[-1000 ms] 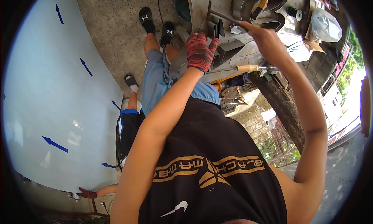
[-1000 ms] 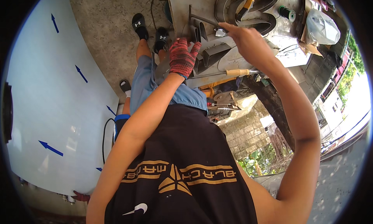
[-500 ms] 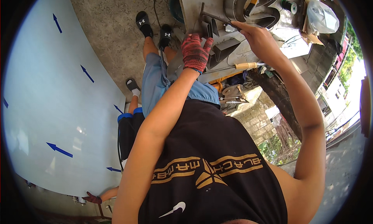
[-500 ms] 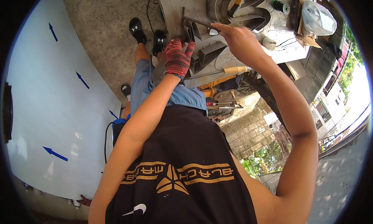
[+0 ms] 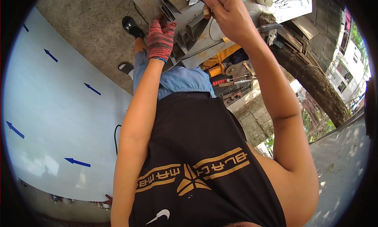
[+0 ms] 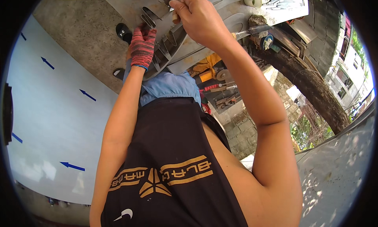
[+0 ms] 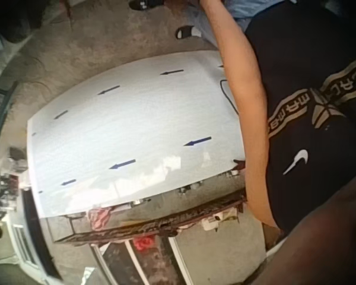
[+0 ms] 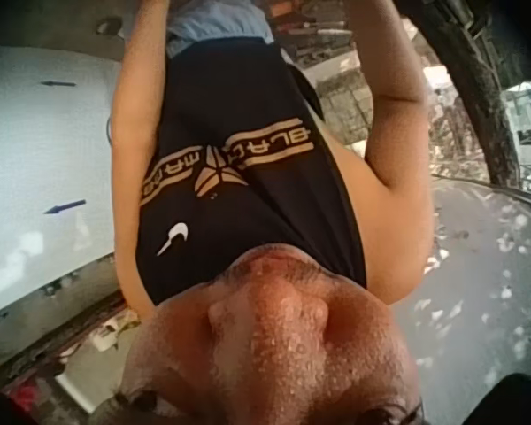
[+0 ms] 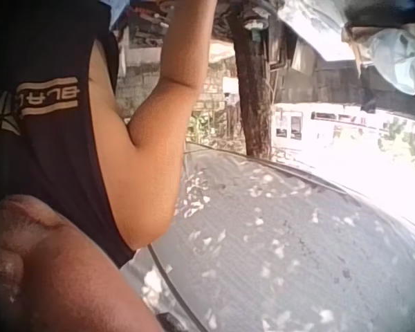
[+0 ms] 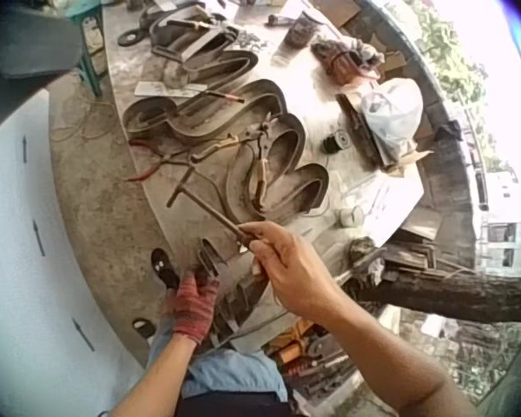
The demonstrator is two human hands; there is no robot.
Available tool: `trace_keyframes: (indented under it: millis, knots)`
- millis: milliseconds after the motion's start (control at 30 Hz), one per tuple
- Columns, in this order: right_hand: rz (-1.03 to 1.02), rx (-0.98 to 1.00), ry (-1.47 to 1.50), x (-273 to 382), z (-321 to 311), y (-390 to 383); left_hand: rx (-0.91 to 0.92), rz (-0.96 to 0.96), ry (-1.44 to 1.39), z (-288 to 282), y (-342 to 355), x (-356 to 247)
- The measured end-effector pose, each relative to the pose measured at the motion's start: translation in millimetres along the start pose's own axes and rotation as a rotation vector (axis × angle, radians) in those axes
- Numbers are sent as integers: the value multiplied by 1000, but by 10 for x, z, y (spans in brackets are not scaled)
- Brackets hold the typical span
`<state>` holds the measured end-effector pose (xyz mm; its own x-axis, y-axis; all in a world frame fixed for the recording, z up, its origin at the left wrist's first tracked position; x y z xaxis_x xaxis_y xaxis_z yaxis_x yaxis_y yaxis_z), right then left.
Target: Bending and aligning metal strips using pliers to fabricate dimensional sign letters.
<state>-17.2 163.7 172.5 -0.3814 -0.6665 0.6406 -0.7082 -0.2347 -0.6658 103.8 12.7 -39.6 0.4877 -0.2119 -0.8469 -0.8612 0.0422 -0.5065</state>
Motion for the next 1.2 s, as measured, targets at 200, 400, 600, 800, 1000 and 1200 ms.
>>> trace_keyframes:
  millis: [200,400,600,800,1000,1200]
  knots:
    - [-59,-147,68,-559,58,-166,36,-57,-105,25,20,2]
    - [-193,-131,-242,-611,36,-111,34,-84,-66,18,45,1]
    - [-143,104,-614,-127,-27,167,11,-124,-91,-10,26,-13]
    - [-212,208,-771,119,37,446,-53,-71,-87,11,20,24]
    - [-191,306,-802,465,88,584,-95,-117,-40,-5,-8,76]
    - [-505,166,-865,-35,1,793,-84,-121,26,-29,-33,-127]
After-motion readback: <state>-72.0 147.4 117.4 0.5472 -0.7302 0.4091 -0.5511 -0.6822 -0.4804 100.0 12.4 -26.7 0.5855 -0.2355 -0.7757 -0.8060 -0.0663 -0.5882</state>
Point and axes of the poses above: each hand's wrist, its own y-axis towards the middle knuckle, its own z-axis out of the palm, x = y × z, the point moved 5 cm from there along y, towards the middle knuckle, and after that the axes turned 9 degrees about x, right-handed, at the moved point
